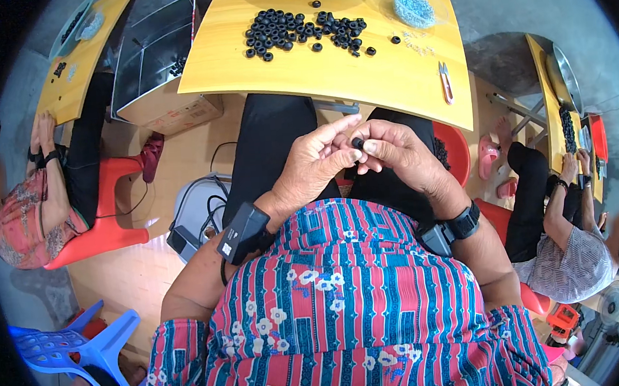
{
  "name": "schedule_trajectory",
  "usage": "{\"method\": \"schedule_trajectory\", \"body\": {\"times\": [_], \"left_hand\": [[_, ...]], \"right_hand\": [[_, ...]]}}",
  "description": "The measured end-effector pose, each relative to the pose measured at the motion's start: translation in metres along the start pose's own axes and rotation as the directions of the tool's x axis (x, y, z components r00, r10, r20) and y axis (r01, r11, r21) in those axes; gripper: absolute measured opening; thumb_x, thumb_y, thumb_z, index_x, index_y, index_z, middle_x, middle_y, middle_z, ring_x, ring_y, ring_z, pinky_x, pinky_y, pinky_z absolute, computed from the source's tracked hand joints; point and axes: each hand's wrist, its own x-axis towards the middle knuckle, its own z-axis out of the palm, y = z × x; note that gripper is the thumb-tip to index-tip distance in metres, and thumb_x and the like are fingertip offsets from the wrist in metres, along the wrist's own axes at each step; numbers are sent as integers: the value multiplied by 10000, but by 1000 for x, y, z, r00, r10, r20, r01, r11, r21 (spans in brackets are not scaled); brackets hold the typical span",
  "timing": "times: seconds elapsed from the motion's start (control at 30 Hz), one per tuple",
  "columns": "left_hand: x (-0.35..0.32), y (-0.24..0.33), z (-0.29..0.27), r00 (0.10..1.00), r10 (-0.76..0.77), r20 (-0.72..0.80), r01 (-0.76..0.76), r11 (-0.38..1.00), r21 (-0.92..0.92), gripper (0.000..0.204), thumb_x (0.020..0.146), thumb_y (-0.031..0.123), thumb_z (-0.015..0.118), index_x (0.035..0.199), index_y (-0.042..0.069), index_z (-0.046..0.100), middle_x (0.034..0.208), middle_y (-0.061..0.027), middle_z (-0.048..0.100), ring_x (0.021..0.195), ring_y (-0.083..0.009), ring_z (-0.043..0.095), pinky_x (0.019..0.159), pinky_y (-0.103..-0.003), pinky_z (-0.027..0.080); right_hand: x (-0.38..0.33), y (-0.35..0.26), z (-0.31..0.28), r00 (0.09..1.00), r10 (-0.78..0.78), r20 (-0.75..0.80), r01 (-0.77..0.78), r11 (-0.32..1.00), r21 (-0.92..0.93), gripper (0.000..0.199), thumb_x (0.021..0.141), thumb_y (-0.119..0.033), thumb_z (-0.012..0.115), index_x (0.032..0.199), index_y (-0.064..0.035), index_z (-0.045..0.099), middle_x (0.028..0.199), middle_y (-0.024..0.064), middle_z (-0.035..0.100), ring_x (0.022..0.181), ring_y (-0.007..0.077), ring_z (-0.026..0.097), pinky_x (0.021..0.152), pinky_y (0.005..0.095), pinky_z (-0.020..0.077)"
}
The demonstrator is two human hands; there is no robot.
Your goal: Assembling small black rubber seals or gaskets by hand at a workstation.
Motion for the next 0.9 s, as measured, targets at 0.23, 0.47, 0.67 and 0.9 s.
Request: {"method": "schedule_trajectory", "body": {"times": [0.23, 0.47, 0.67, 0.9], "left_hand": [[4, -2, 8, 1000, -20, 12, 20, 999, -32, 526, 897, 109, 587, 1352, -40, 368, 1210, -96, 532, 1034, -131, 542, 866, -256, 471], [2, 2, 11, 1000, -20, -11, 21, 995, 102, 469, 916, 132, 569, 1319, -44, 406, 1198, -82, 541, 1051, -119, 528, 871, -246, 459], [3, 3, 12, 998, -8, -69, 18, 990, 140, 427, 913, 139, 579, 1280, -43, 456, 1152, -80, 565, 1028, -104, 534, 822, -226, 475], [3, 0, 10, 998, 26, -51, -18, 988, 152, 419, 916, 168, 580, 1271, -29, 473, 1113, -62, 570, 949, -80, 547, 723, -198, 485]], "right_hand": [[-3, -4, 10, 979, -186, -89, 122, 872, -474, 147, 864, -49, 524, 1005, -8, 537, 796, 110, 605, 739, 192, 617, 691, 310, 498], [-1, 1, 14, 952, -293, -87, 156, 709, -687, 221, 840, -42, 535, 1060, -22, 531, 963, 171, 598, 941, 346, 590, 819, 382, 470], [3, 14, 7, 942, -331, -65, 208, 722, -661, 207, 852, -77, 532, 1053, -29, 534, 959, 174, 589, 928, 363, 582, 809, 404, 464], [1, 2, 10, 938, -342, -61, 198, 672, -714, 209, 853, -120, 548, 1044, -35, 536, 935, 175, 588, 915, 373, 577, 795, 416, 461]]}}
